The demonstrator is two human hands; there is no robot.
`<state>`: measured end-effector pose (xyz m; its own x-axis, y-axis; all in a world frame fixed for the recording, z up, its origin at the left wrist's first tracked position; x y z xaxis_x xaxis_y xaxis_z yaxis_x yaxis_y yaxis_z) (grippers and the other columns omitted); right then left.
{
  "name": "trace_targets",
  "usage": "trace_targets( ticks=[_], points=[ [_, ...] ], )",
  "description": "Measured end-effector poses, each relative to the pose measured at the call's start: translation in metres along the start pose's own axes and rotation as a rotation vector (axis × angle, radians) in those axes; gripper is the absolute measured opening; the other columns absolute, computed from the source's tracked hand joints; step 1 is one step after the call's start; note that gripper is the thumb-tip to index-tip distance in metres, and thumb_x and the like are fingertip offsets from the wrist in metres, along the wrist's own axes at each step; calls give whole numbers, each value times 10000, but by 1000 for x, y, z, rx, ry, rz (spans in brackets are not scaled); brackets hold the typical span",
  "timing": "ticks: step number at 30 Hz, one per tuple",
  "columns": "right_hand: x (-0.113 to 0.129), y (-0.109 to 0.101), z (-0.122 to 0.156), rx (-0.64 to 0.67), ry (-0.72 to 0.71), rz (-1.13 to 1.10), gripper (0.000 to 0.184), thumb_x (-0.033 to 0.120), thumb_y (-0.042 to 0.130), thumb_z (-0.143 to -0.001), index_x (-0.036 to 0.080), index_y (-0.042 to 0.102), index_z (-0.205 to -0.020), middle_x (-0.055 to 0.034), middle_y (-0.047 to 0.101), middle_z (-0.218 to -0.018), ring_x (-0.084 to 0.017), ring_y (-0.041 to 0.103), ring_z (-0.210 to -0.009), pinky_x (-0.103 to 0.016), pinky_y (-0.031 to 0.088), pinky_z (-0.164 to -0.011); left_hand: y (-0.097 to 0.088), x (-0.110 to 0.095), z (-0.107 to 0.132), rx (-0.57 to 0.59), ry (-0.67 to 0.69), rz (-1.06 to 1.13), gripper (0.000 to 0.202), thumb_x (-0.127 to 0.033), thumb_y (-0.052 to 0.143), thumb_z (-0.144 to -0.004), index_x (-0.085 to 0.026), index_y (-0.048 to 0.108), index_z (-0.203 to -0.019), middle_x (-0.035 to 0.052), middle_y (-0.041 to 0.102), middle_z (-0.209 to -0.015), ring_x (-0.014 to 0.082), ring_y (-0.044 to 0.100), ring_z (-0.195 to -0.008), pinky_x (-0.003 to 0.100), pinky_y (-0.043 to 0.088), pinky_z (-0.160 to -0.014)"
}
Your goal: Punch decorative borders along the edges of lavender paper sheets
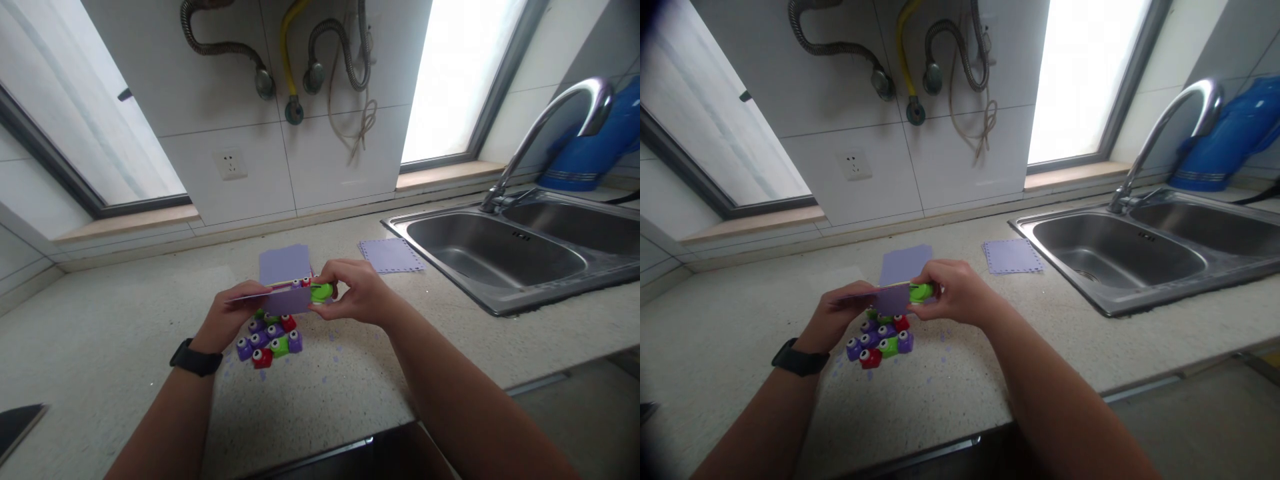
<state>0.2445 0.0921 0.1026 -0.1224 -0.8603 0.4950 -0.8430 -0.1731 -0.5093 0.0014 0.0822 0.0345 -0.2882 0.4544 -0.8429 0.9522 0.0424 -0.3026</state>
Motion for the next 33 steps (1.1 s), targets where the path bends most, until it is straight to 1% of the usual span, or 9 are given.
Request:
trace_targets(
  ticks=[5,11,14,18,24,27,29,31,33],
  points=[
    [-13,0,-1,8,61,-31,304,383,911,-741,200,729,-901,13,690,-719,-120,601,-600,-275,482,-595,-6,13,1,-66,-108,-31,224,-392,838,-819,-196,844,-926,96,805,-984,283,731,-926,395,603,-832],
    [-40,2,2,-20,176,-146,391,432,932,-722,185,755,-968,-20,738,-750,-148,660,-633,-309,548,-641,-10,31,3,-135,-229,5,395,-488,872,-764,-167,835,-990,112,823,-1001,301,750,-916,417,621,-830],
    [-56,1,5,-74,247,-208,433,440,940,-710,172,766,-1001,-40,748,-776,-155,652,-657,-329,563,-658,-11,32,3,-163,-272,49,442,-516,908,-711,-156,827,-955,117,825,-947,284,746,-841,399,617,-775],
    [-76,-2,8,-160,342,-289,431,450,937,-711,169,769,-991,-36,736,-771,-146,629,-664,-326,556,-648,-11,31,4,-186,-319,93,444,-544,924,-675,-160,804,-862,91,807,-842,242,715,-736,362,594,-704],
    [-96,1,11,-198,444,-346,429,497,894,-765,157,772,-997,-49,742,-808,-156,649,-684,-329,566,-634,-10,30,3,-215,-347,160,441,-525,935,-660,-157,764,-831,52,762,-747,204,672,-662,314,546,-626],
    [-104,5,12,-191,476,-330,433,534,854,-798,161,774,-1002,-47,741,-811,-163,650,-691,-336,565,-647,-12,37,3,-223,-360,182,407,-502,928,-684,-155,759,-813,33,731,-694,192,659,-651,298,535,-622],
    [-108,7,13,-170,491,-260,403,544,807,-841,171,775,-993,-40,732,-795,-166,637,-686,-334,552,-645,-14,43,4,-244,-367,193,405,-502,923,-694,-153,768,-826,33,730,-698,193,662,-655,299,538,-633],
    [-109,10,13,-135,497,-170,358,526,765,-880,185,780,-989,-41,734,-807,-173,634,-703,-337,541,-661,-17,50,4,-269,-378,218,416,-502,928,-689,-152,781,-860,36,739,-718,198,671,-665,308,548,-653],
    [-108,12,12,-105,486,-96,308,487,750,-897,195,789,-987,-55,755,-882,-183,645,-750,-347,534,-708,-17,55,4,-280,-381,250,427,-492,935,-687,-154,794,-907,43,758,-758,203,685,-695,315,561,-687]
  ],
)
Point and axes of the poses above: each hand's wrist, its own z-axis away from the middle knuckle, its own y-axis out of the palm, x = y × z, the point moved 9 cm from there along -z, towards the middle knuckle
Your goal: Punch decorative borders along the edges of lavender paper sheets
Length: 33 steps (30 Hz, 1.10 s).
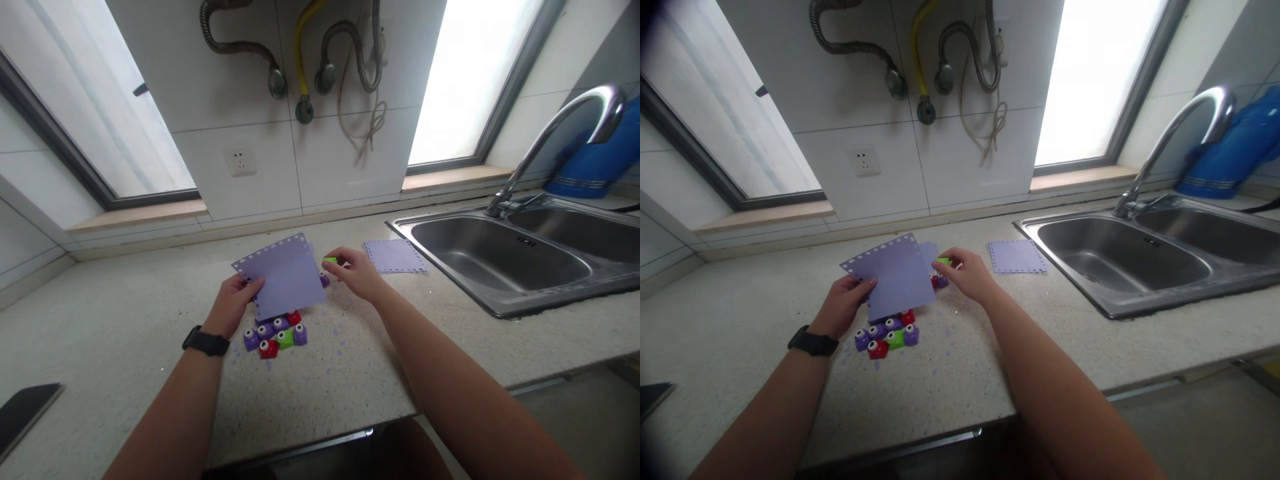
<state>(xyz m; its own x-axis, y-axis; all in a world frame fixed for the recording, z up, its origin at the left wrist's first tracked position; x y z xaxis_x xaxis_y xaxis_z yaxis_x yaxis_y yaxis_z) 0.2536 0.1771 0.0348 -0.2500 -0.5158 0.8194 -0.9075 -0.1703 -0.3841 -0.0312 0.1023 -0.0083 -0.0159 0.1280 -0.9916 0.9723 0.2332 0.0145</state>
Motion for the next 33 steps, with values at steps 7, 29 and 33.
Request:
trace_targets(
  ticks=[7,29,33],
  points=[
    [-4,17,2,129,60,144,215,408,767,-898,207,829,-945,-74,789,-960,-206,679,-816,-353,505,-764,-1,6,-4,9,11,83,432,-445,925,-732,-179,813,-1053,49,797,-887,193,713,-763,307,574,-743],
    [-15,44,16,406,37,601,312,524,711,-925,229,724,-825,-53,757,-766,-194,639,-681,-333,394,-628,-14,4,-11,-96,-60,177,505,-378,944,-673,-147,783,-1093,76,796,-955,177,701,-722,286,582,-635],
    [-12,49,17,423,23,643,362,558,669,-954,230,719,-808,-53,757,-767,-196,646,-698,-329,387,-640,-41,13,2,-82,-96,160,469,-378,939,-702,-159,786,-1087,62,788,-953,155,697,-727,235,565,-594]
  ],
)
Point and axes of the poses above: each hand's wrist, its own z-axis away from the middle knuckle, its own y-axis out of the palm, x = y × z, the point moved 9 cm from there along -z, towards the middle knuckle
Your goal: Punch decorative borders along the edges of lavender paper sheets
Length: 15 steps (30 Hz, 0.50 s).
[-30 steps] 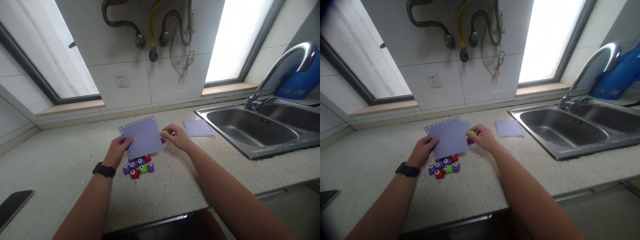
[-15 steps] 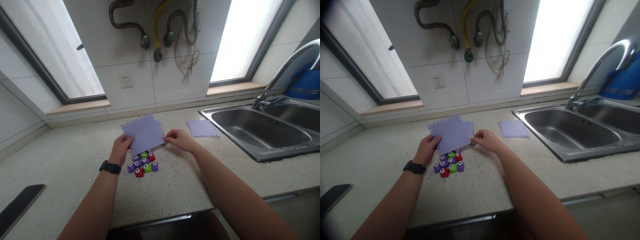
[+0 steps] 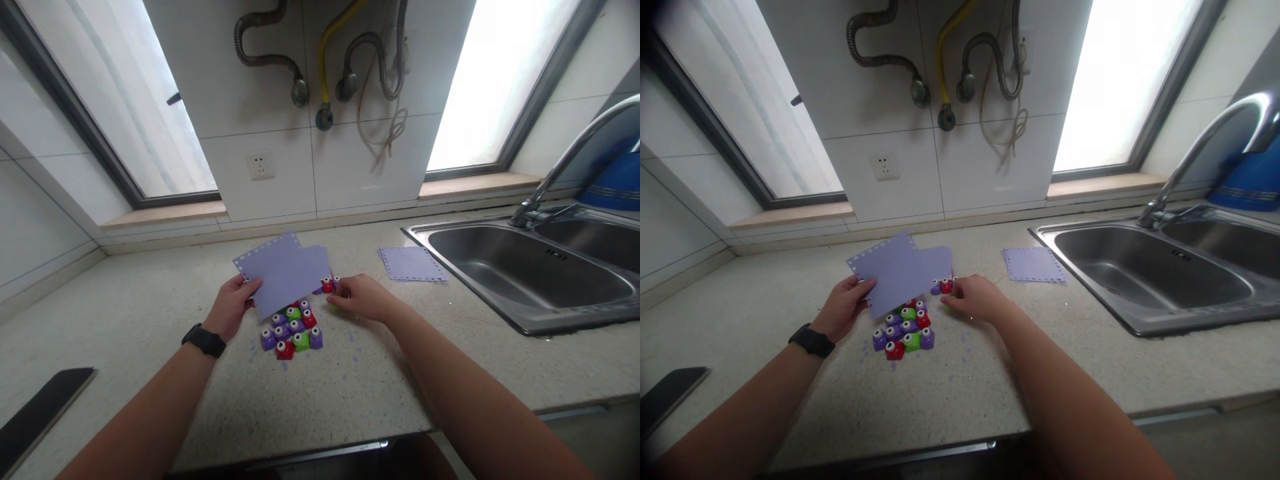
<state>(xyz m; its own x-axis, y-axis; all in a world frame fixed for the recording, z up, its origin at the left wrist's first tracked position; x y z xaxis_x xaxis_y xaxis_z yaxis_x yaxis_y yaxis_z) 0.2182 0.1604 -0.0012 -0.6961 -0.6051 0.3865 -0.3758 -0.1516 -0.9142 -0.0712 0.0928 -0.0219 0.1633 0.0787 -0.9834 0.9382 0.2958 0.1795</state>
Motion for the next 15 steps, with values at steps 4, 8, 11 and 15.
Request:
trace_targets(
  ticks=[4,8,11,15],
  points=[
    [2,2,-1,-3,13,55,402,588,633,-974,230,715,-810,-54,766,-787,-195,644,-698,-328,368,-630,-30,18,7,-45,-26,136,388,-309,949,-695,-173,782,-1017,19,764,-902,112,659,-659,208,570,-572],
    [-1,0,-1,-28,53,147,402,583,612,-991,238,718,-813,-54,765,-792,-204,644,-710,-332,350,-628,-34,24,5,-69,-31,214,388,-287,956,-680,-183,784,-1012,10,769,-923,106,663,-667,190,566,-570],
    [-1,2,-4,-27,68,169,411,575,611,-995,241,720,-780,-70,750,-767,-215,634,-691,-341,355,-629,-24,24,3,-17,-54,175,416,-315,952,-690,-179,791,-1048,33,782,-956,135,688,-720,215,585,-604],
    [-3,5,-8,-33,68,162,387,589,630,-981,258,741,-814,-79,746,-775,-227,631,-683,-346,381,-634,-16,22,4,26,-58,138,417,-348,954,-686,-177,799,-1033,43,783,-920,151,685,-708,232,570,-586]
  ],
)
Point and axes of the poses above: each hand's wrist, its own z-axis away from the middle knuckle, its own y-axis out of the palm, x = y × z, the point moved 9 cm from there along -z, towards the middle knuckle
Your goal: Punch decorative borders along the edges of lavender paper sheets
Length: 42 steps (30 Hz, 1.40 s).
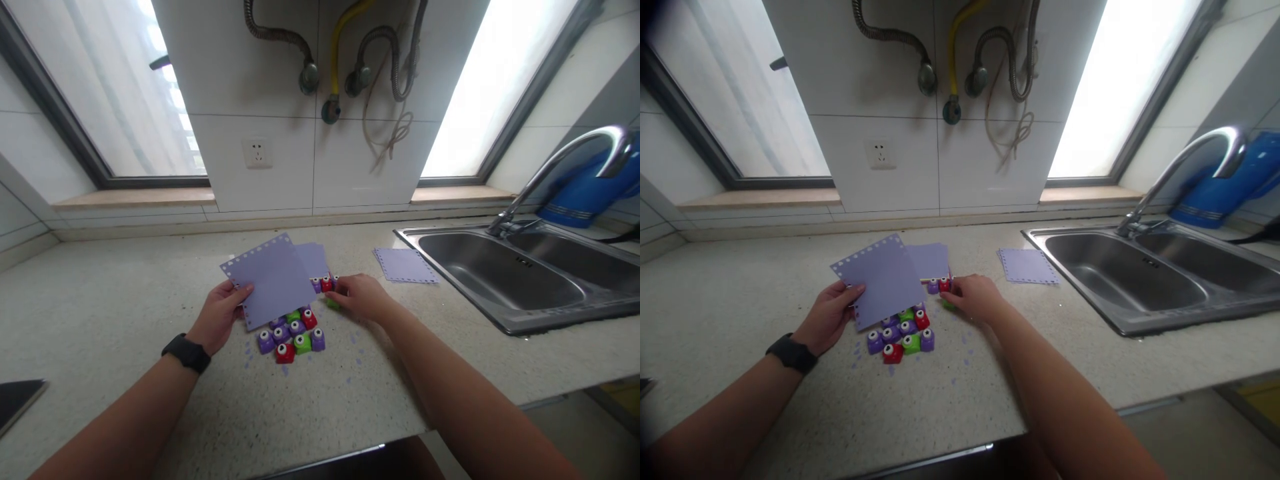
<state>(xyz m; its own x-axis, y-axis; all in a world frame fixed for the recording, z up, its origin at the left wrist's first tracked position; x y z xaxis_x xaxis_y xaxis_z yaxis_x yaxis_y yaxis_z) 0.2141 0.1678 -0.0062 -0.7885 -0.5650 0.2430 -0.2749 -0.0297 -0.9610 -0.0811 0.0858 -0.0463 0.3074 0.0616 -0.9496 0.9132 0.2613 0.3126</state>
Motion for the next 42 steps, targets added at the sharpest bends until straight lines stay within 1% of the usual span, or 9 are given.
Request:
trace_targets(
  ticks=[4,9,15,18,21,29,33,38,42],
  points=[
    [-7,-1,-3,-17,26,-26,355,590,666,-965,259,766,-886,-79,772,-832,-232,652,-729,-347,402,-648,-1,0,0,-14,4,1,433,-358,958,-669,-174,800,-1028,51,788,-934,154,683,-713,236,563,-590],
    [-15,-9,0,-33,51,-155,296,522,670,-978,251,785,-947,-60,778,-836,-219,655,-745,-342,401,-658,-5,1,-4,-31,15,39,450,-354,955,-673,-179,789,-1053,45,783,-964,144,678,-724,227,561,-587],
    [-8,-6,7,68,-55,-268,300,433,812,-840,228,760,-1052,-26,770,-863,-183,644,-719,-304,420,-648,-6,2,-5,-31,13,53,460,-340,948,-687,-167,783,-1080,52,787,-996,147,691,-756,232,588,-623],
    [-9,-4,6,80,-48,-271,246,401,802,-835,223,743,-995,-14,743,-790,-178,624,-682,-302,411,-624,-9,0,-6,-74,38,85,422,-310,942,-687,-178,779,-1052,39,787,-1001,135,687,-737,214,574,-587],
    [-11,-3,6,87,-45,-267,201,380,796,-834,227,728,-946,-10,728,-749,-176,612,-660,-308,408,-617,-15,-3,-7,-121,79,118,388,-284,926,-692,-191,771,-1035,32,787,-1036,138,700,-757,219,585,-609],
    [-17,-4,4,38,0,-204,193,376,766,-865,238,750,-999,-42,771,-854,-193,640,-706,-335,423,-637,-13,-2,-7,-94,87,76,413,-318,930,-695,-184,764,-1050,41,789,-994,156,702,-742,230,571,-591],
    [-15,-9,5,18,-13,-256,178,356,765,-870,236,751,-1001,-42,775,-878,-184,639,-715,-325,441,-653,-11,-1,-7,-81,76,65,437,-331,944,-688,-177,769,-1058,41,788,-985,143,683,-727,217,563,-584],
    [-16,-23,6,-94,-9,-327,142,339,677,-936,220,749,-963,-30,738,-780,-173,612,-681,-309,427,-638,-9,-3,-5,-82,73,58,432,-331,946,-686,-175,778,-1052,46,786,-988,143,680,-741,231,579,-628],
    [-14,-25,6,-117,-20,-321,159,339,645,-960,220,751,-963,-26,741,-770,-170,608,-680,-307,422,-651,-6,-3,-4,-76,70,31,447,-346,943,-684,-172,782,-1063,59,793,-1006,156,688,-748,244,574,-635]
  ],
)
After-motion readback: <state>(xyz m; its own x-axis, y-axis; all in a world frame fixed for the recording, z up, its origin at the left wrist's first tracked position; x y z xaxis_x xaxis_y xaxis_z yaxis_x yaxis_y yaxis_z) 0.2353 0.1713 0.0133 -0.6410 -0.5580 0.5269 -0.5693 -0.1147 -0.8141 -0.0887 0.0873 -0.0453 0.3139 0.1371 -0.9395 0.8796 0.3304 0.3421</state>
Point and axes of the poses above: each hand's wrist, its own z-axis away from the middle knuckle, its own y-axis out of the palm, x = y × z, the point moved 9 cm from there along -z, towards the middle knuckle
